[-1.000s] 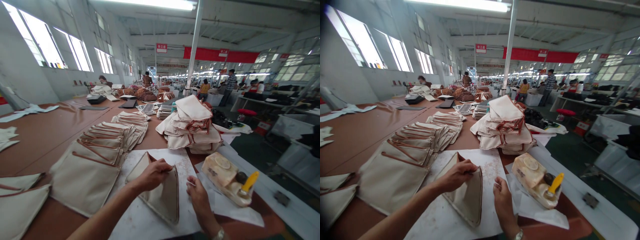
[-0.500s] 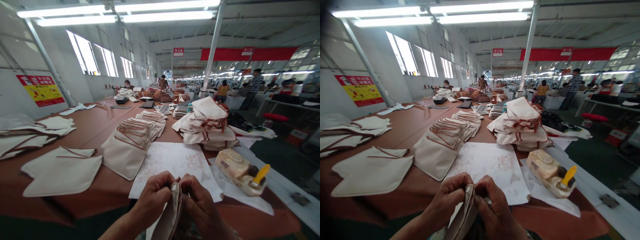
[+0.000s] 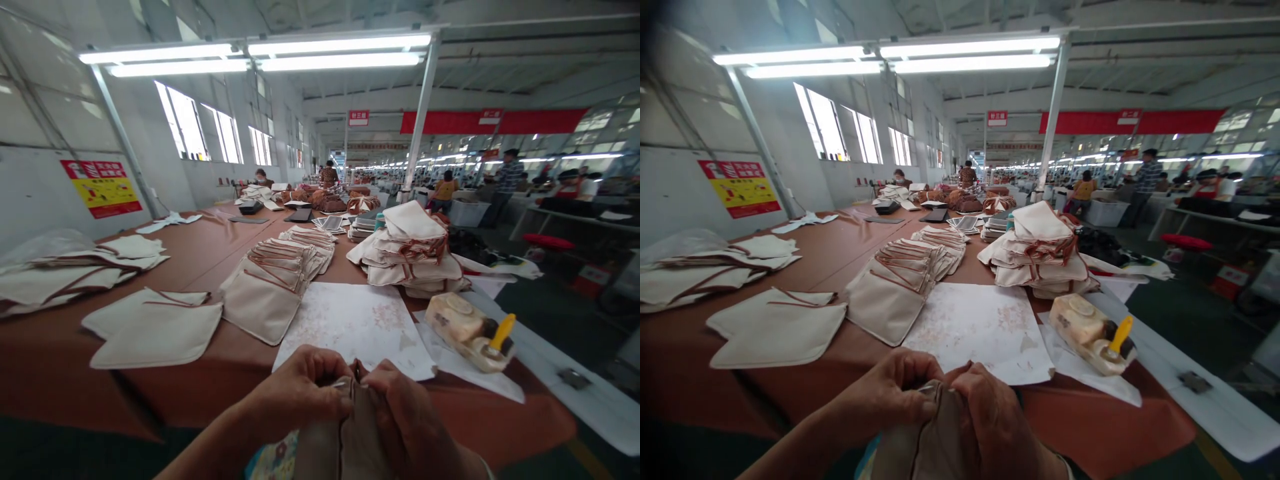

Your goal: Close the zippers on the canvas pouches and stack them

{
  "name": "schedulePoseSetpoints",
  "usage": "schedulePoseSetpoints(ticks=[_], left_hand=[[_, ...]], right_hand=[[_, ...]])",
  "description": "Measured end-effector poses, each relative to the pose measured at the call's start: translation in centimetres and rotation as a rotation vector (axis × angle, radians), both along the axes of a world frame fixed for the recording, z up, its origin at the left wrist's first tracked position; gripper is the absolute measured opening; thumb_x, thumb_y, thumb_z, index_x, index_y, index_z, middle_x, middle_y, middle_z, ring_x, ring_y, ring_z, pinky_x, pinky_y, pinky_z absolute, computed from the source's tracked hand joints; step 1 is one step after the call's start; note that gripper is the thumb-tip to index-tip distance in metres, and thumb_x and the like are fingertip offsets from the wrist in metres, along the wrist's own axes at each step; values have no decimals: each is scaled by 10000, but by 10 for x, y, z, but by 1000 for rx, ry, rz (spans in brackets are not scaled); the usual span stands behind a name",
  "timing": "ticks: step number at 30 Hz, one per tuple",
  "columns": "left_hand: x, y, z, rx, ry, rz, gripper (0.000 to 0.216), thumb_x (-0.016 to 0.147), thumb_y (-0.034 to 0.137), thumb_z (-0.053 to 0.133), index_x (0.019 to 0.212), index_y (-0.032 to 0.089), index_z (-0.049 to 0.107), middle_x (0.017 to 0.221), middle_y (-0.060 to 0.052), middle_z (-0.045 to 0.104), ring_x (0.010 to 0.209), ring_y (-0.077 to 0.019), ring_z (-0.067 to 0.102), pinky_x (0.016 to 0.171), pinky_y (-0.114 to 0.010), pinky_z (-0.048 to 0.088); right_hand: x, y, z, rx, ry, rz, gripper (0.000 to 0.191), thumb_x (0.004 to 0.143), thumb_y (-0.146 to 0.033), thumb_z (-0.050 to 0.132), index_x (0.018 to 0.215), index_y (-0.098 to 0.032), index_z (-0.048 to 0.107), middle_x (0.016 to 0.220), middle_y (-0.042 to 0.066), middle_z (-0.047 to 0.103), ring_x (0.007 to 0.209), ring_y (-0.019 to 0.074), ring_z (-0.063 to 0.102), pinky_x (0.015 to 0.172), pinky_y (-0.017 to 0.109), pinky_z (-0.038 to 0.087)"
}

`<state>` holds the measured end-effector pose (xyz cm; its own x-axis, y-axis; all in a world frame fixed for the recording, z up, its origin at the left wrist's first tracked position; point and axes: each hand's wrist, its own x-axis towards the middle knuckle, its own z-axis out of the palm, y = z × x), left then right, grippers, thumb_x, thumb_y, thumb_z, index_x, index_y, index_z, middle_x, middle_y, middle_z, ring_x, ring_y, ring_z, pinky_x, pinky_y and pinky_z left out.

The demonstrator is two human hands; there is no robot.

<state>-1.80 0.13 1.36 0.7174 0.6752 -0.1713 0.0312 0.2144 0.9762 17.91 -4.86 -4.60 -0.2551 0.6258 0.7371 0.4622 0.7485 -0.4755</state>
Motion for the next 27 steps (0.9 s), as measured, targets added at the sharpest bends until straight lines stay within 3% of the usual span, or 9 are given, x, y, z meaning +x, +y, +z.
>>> schedulePoseSetpoints(ticks=[3,6,8,13,15,20,22,24,27], left_hand=[[-2,3,-6,-105,-46,11,361,635,356,849,776,93,646,676,-24,583,539,-77,438,504,-187,314],[-2,9,-13,-181,-27,58,340,638,357,821,770,93,651,629,-37,588,464,-85,437,456,-203,300],[-1,14,-14,-163,1,87,303,649,334,791,761,86,656,622,-41,585,469,-87,435,457,-202,294],[8,26,-9,-34,149,105,227,744,327,667,784,105,637,648,-10,546,532,-85,396,487,-199,269],[13,32,-6,77,245,106,203,776,318,613,771,116,626,641,6,516,553,-91,374,489,-208,251],[24,47,-11,321,323,162,170,774,249,540,676,123,598,639,6,508,626,-113,407,537,-220,289],[27,52,-20,289,291,181,211,797,293,551,674,127,590,627,4,502,608,-115,400,531,-229,288],[30,56,-32,149,215,190,249,808,361,579,703,135,576,608,10,479,563,-110,364,503,-238,264],[31,63,-46,-50,103,175,300,800,431,622,753,141,562,599,20,451,523,-98,311,483,-243,225]], right_hand=[[-2,1,2,-243,156,37,126,1005,-225,407,983,-225,531,819,26,599,725,169,583,669,272,451],[-2,8,8,-719,381,172,315,1027,-440,388,843,-207,494,647,-35,439,565,123,416,500,233,335],[-1,13,12,-867,432,219,374,1002,-521,420,822,-200,485,634,-49,381,559,112,347,483,228,282],[6,32,20,-727,308,201,419,998,-546,379,910,-184,571,733,0,498,646,138,423,559,251,325],[9,42,19,-716,274,235,415,955,-573,448,917,-176,563,720,-7,482,637,139,404,559,257,315],[14,67,9,-893,360,317,338,839,-462,670,790,-162,523,689,-31,428,640,119,344,571,247,282],[16,76,3,-1012,486,348,302,847,-429,648,801,-147,551,691,-13,486,630,117,368,575,248,288],[17,83,-2,-1115,564,357,286,850,-418,620,812,-140,564,676,0,525,591,111,373,556,248,280],[19,90,-7,-1144,542,292,271,830,-411,611,787,-151,548,643,-11,507,562,106,352,528,244,267]])
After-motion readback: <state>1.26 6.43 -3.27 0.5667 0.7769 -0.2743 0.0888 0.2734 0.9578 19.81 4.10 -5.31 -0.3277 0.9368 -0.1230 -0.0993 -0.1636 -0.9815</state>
